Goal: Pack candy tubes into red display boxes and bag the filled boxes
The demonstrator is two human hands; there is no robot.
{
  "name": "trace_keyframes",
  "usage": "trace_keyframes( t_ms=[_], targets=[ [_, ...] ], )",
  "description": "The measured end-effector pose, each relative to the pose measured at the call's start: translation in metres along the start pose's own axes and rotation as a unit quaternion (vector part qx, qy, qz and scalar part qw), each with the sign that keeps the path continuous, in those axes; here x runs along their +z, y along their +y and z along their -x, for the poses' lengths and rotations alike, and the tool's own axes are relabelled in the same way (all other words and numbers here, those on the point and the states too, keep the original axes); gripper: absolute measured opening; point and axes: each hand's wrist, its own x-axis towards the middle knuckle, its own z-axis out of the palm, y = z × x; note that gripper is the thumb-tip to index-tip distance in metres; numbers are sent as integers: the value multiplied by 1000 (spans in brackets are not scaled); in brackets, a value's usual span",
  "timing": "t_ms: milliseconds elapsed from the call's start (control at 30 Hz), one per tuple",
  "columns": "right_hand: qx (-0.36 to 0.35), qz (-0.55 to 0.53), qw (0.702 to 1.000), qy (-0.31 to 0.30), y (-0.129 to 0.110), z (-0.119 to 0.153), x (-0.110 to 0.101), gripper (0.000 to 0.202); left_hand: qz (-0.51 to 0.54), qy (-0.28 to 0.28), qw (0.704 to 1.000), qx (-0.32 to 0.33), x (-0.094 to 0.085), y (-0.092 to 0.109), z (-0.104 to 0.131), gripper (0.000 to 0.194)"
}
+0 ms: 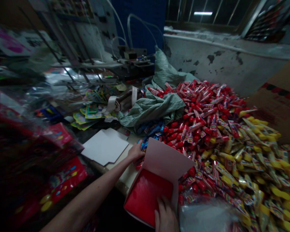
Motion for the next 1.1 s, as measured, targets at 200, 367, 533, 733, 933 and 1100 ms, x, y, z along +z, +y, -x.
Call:
trace_keyframes(
  t_ms=[200,367,533,733,933,1100],
  targets=[
    [35,-41,998,-12,-18,-15,-23,34,136,4,991,-14,-5,-24,26,50],
    [50,-152,987,-32,-46,-62,-44,34,279,2,960,-19,-13,-44,51,48],
    [55,-308,946,-84,-94,-142,-37,34,397,-24,917,-22,-32,-58,86,52],
    [171,-296,927,-156,-136,-215,-9,39,470,-52,880,33,-53,-61,126,63],
    [110,-285,952,-30,-99,-176,-56,28,456,-43,889,22,-50,-60,142,61],
    [131,-153,979,28,-53,-132,-64,28,410,-60,906,93,-13,-41,151,53]
  ],
)
